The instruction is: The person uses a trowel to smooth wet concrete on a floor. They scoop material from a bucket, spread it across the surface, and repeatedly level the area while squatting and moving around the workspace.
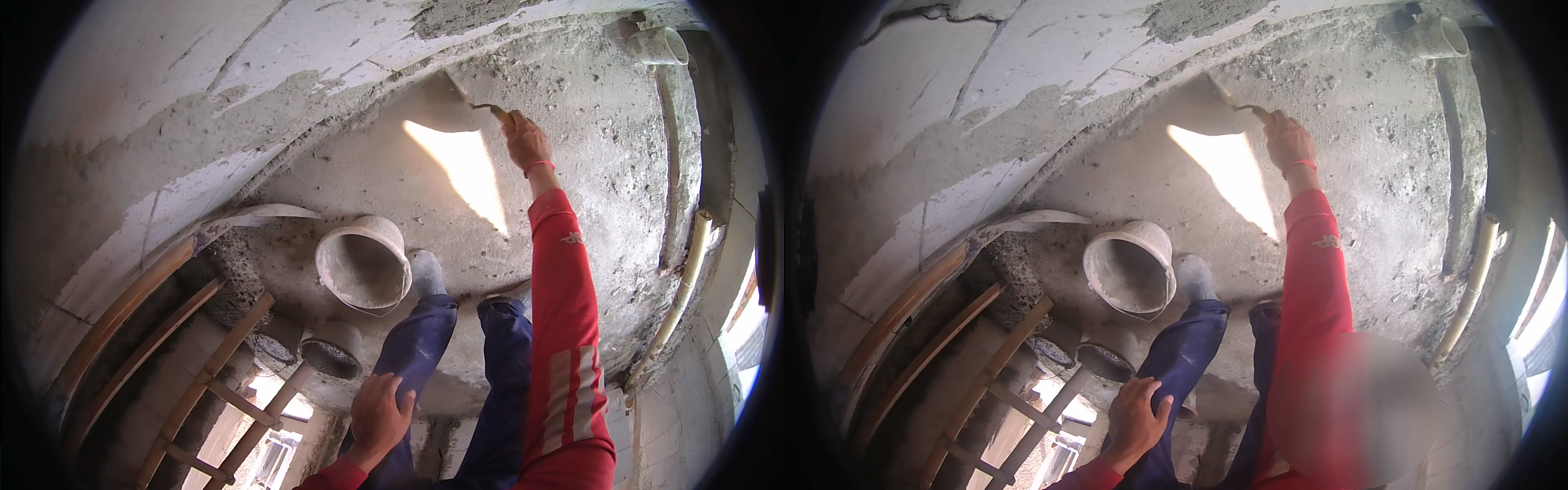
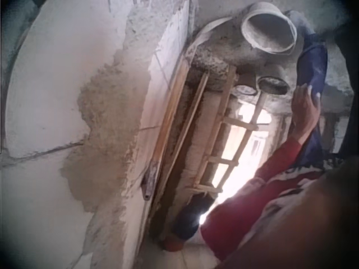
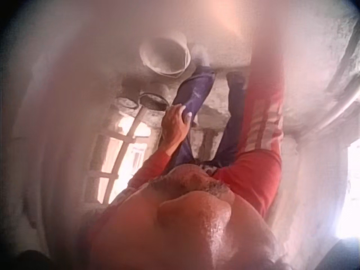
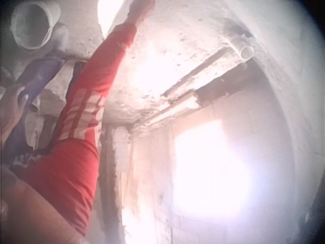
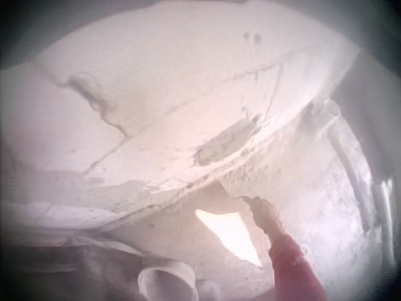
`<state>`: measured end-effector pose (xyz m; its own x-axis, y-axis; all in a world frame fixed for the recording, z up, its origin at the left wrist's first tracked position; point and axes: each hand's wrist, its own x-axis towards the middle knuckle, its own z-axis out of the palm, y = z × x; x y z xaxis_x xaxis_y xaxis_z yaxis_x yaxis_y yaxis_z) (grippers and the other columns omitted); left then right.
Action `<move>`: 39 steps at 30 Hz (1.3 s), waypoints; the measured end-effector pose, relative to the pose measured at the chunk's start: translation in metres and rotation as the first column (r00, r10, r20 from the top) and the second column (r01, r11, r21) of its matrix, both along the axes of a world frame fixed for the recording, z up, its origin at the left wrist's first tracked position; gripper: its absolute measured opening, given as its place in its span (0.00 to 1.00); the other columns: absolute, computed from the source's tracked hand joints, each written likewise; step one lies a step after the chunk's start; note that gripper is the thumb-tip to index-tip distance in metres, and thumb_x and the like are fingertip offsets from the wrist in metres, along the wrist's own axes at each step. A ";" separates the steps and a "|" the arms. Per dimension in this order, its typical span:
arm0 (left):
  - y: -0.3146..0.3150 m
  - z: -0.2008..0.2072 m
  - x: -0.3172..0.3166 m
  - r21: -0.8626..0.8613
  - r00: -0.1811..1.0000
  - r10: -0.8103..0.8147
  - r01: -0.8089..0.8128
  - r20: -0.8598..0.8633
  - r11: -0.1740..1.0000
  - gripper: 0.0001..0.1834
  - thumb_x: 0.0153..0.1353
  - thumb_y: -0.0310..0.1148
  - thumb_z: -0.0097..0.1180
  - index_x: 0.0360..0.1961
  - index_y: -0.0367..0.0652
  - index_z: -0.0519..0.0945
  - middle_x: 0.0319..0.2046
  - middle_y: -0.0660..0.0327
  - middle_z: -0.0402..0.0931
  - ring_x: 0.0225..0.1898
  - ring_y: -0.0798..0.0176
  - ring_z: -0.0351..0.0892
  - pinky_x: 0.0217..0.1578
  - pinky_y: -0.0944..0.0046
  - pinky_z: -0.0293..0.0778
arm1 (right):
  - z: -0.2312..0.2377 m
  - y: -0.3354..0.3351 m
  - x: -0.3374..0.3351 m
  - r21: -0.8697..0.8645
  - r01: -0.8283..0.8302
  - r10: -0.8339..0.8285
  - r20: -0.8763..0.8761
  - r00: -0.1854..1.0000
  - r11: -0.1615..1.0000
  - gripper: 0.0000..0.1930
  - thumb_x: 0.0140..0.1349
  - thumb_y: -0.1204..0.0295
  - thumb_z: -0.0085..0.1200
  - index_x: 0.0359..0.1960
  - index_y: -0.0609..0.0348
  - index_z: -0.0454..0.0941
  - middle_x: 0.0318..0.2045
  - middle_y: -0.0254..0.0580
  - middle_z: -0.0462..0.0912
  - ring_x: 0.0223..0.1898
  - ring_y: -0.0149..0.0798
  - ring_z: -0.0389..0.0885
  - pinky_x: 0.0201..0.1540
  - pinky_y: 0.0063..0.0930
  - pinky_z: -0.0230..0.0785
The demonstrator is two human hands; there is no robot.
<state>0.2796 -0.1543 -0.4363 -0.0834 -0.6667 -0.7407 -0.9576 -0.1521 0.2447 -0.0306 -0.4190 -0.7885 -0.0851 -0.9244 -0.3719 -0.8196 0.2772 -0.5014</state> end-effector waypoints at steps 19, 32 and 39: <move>-0.091 -0.037 -0.106 0.188 0.974 -0.124 0.088 0.191 0.978 0.18 0.65 0.43 0.62 0.50 0.43 0.82 0.50 0.51 0.82 0.54 0.45 0.79 0.56 0.50 0.73 | -0.029 0.069 -0.142 0.230 0.422 -0.463 0.170 0.870 0.877 0.16 0.70 0.59 0.54 0.54 0.51 0.76 0.43 0.55 0.85 0.48 0.60 0.82 0.49 0.51 0.73; -0.189 0.006 -0.232 0.277 0.994 -0.107 0.108 -0.018 0.955 0.21 0.67 0.37 0.59 0.56 0.36 0.80 0.53 0.47 0.81 0.57 0.45 0.79 0.64 0.49 0.68 | -0.019 0.114 -0.173 0.341 0.206 -0.249 0.085 0.965 0.917 0.12 0.70 0.65 0.52 0.53 0.47 0.74 0.49 0.45 0.82 0.54 0.53 0.81 0.54 0.60 0.71; -0.242 0.085 -0.238 0.148 0.976 -0.178 0.160 0.122 0.976 0.28 0.65 0.36 0.59 0.63 0.33 0.74 0.59 0.42 0.75 0.64 0.42 0.73 0.67 0.50 0.64 | -0.008 0.212 -0.279 0.248 0.762 -0.782 -0.028 0.623 0.598 0.11 0.69 0.63 0.54 0.49 0.51 0.72 0.42 0.55 0.83 0.45 0.62 0.81 0.46 0.55 0.73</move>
<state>0.0418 -0.3967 -0.3514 -0.0801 -0.5432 -0.8358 -0.9949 -0.0082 0.1007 -0.3092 -0.2066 -0.7967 -0.6915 -0.4213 -0.5868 -0.2107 0.8946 -0.3940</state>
